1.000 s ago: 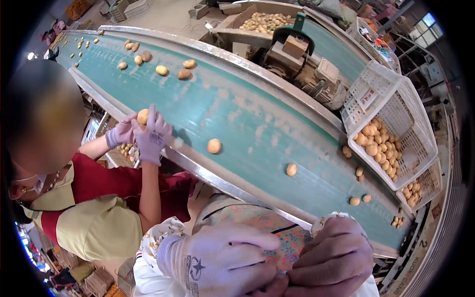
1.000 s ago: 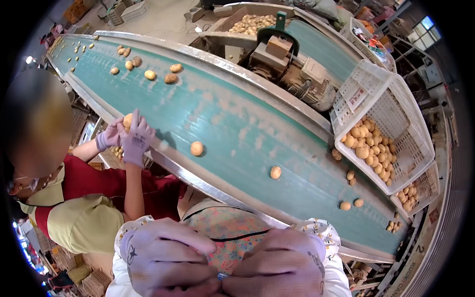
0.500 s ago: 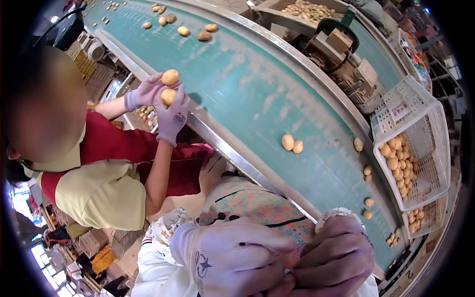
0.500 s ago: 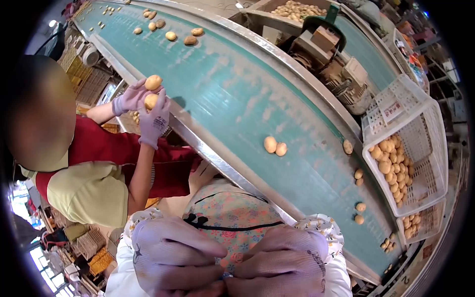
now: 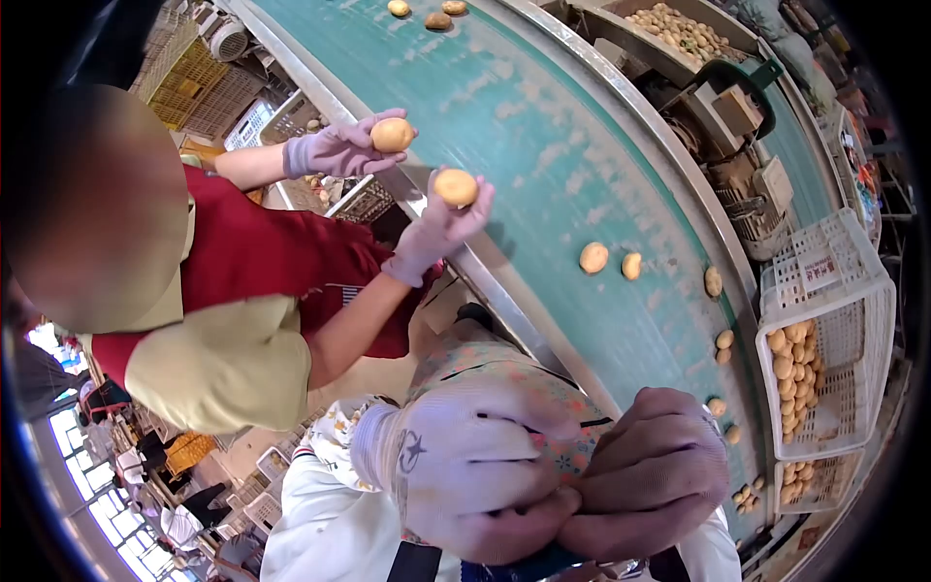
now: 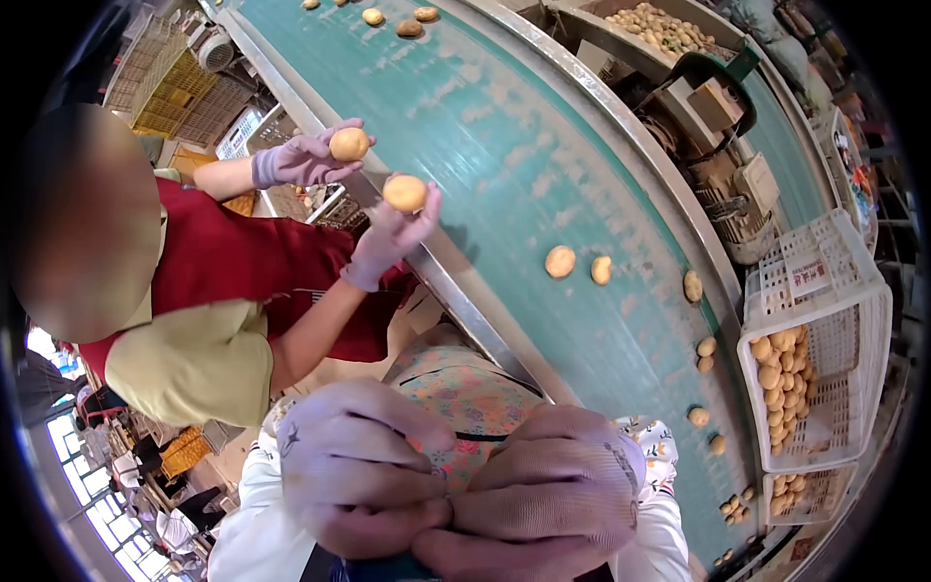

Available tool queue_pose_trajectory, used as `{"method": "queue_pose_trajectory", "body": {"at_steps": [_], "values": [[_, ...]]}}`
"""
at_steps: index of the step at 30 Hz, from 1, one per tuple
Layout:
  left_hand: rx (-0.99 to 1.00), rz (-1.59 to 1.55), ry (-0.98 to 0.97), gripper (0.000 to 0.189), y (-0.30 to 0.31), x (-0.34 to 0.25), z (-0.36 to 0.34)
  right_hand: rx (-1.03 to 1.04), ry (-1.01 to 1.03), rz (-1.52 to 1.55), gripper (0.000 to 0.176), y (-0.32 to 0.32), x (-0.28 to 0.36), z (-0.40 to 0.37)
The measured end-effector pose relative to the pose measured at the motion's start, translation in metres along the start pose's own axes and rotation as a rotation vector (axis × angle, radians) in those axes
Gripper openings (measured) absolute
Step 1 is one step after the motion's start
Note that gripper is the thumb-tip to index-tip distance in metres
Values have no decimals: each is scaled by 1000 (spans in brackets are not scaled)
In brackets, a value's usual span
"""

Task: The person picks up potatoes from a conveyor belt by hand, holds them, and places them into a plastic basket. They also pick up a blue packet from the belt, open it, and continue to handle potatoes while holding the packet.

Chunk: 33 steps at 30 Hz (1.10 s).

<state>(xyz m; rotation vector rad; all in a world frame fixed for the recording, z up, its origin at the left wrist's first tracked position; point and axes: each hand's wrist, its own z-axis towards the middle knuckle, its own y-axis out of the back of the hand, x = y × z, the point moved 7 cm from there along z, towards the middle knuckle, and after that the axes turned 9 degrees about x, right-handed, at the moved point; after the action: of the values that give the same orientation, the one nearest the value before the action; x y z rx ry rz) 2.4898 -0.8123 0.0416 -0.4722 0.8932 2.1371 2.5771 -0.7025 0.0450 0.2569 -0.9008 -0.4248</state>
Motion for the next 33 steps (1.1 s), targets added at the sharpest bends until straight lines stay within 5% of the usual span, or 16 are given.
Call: {"method": "queue_pose_trajectory", "body": {"at_steps": [6, 8, 12, 19, 27, 33], "values": [[-18, -237, -31, 12, 24, 43, -7, 86, -12, -39, 12, -13, -24, 32], [-33, -278, -13, 13, 28, 51, -9, 11, 42, 2, 23, -15, -34, 39], [58, -297, -37, 20, 38, 74, -14, -159, -268, 6, 19, -26, -49, 42], [240, -239, 182, 25, 16, 139, -37, 141, -69, 43, 31, -24, -95, 40], [340, -310, 329, 32, 0, 155, -53, 194, -259, 135, 37, -23, -121, 2], [208, -390, 639, 37, -19, 175, -105, 230, -506, 337, 41, -26, -173, -20]]}}
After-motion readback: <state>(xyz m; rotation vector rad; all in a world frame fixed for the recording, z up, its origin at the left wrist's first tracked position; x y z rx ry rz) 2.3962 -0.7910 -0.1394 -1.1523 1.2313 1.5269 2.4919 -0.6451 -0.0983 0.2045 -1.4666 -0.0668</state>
